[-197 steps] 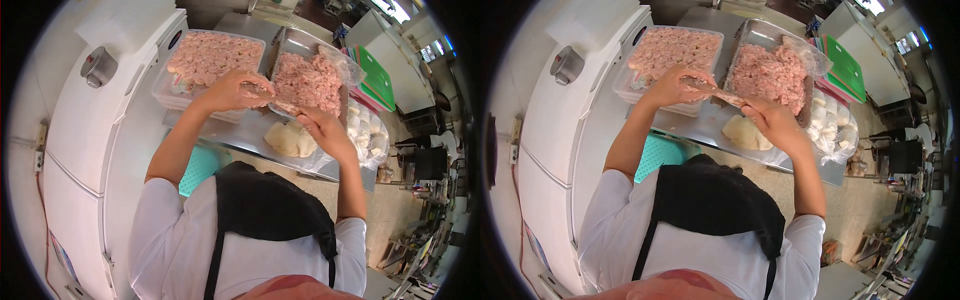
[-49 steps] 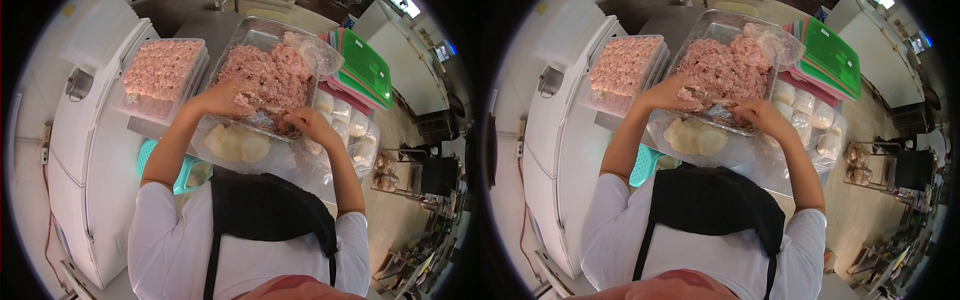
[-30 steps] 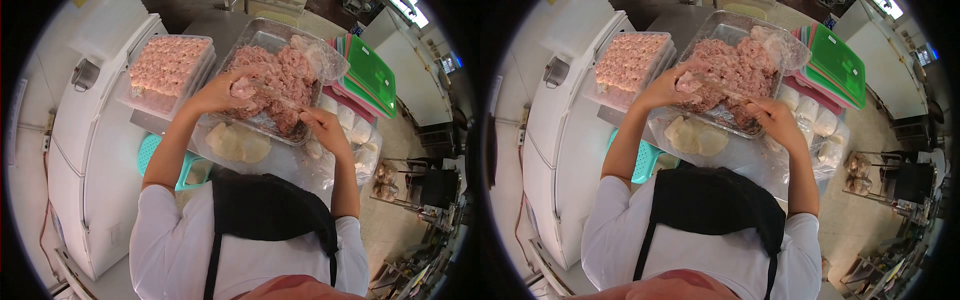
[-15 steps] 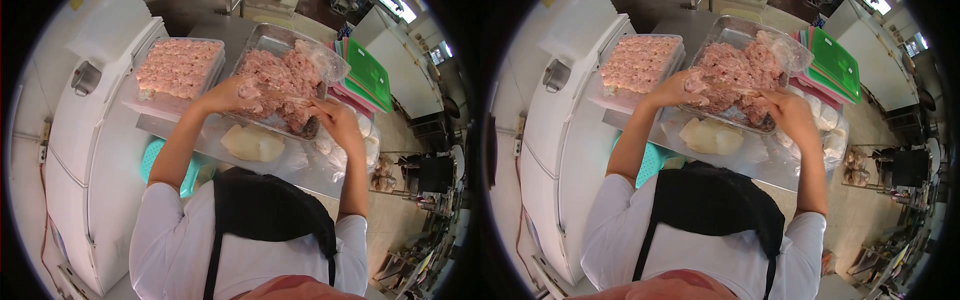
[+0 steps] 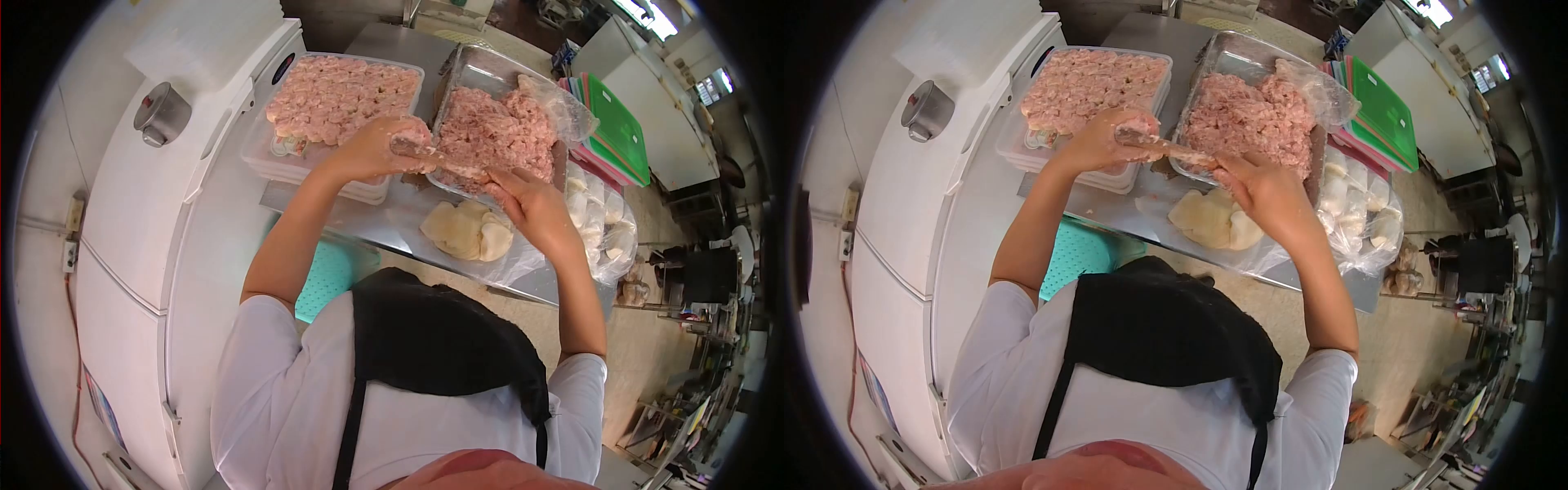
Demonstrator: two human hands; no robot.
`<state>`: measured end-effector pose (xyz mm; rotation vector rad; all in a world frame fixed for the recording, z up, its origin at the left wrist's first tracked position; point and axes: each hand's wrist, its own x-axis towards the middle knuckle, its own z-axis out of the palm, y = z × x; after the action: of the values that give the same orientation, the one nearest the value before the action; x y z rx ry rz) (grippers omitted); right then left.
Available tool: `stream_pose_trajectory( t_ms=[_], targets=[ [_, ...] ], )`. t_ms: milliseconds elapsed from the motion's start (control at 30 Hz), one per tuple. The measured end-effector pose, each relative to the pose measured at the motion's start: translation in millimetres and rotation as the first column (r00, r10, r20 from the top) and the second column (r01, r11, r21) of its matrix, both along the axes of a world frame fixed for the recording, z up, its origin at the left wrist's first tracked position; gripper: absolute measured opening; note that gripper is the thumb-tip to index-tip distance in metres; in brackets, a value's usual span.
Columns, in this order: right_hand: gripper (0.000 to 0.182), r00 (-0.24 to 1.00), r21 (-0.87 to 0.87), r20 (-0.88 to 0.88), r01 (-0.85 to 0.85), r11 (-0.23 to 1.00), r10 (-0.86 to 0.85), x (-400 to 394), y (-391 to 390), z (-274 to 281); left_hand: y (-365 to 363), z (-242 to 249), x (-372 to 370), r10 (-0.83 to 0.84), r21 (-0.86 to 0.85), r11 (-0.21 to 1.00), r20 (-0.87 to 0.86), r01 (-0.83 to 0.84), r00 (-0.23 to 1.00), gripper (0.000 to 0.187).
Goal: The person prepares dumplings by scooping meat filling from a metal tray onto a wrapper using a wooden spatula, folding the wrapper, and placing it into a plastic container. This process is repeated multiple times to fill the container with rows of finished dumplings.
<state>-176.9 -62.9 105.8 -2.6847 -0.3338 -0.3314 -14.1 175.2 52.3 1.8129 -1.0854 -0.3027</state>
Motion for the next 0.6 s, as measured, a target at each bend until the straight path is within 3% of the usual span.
stream_pose_trajectory(
  t_ms=[100,200,300,400,500,567,600],
  targets=[
    [0.026,0.997,-0.018,-0.06,0.057,0.998,-0.058,-1,18,19,16,-10,4,0.097,-0.016,0.995,0.061,-0.096,0.993,0.037],
    [0.027,0.999,0.053,-0.032,0.035,0.998,-0.033,-1,40,12,34,-3,-4,0.028,-0.049,0.998,-0.306,-0.045,0.952,0.035],
    [0.027,0.995,0.069,-0.096,0.016,0.998,-0.009,9,66,-11,53,-1,6,-0.02,-0.035,0.999,0.053,0.022,0.998,0.035],
    [0.028,0.991,0.179,-0.134,0.002,0.984,0.023,13,69,-16,82,-14,14,0.187,-0.026,0.982,0.03,-0.186,0.982,0.036],
    [0.029,0.999,0.32,-0.051,0.014,0.947,0.002,10,45,-51,134,-16,45,0.1,-0.055,0.993,-0.04,-0.102,0.994,0.038],
    [0.03,0.995,0.404,-0.021,0.095,0.91,-0.095,-3,28,-73,171,-32,68,0.287,0.037,0.958,-0.059,-0.286,0.956,0.042],
    [0.03,0.98,0.513,-0.127,0.199,0.835,-0.156,-10,28,-74,185,-40,76,0.374,0.086,0.926,-0.059,-0.369,0.925,0.043]
  ],
)
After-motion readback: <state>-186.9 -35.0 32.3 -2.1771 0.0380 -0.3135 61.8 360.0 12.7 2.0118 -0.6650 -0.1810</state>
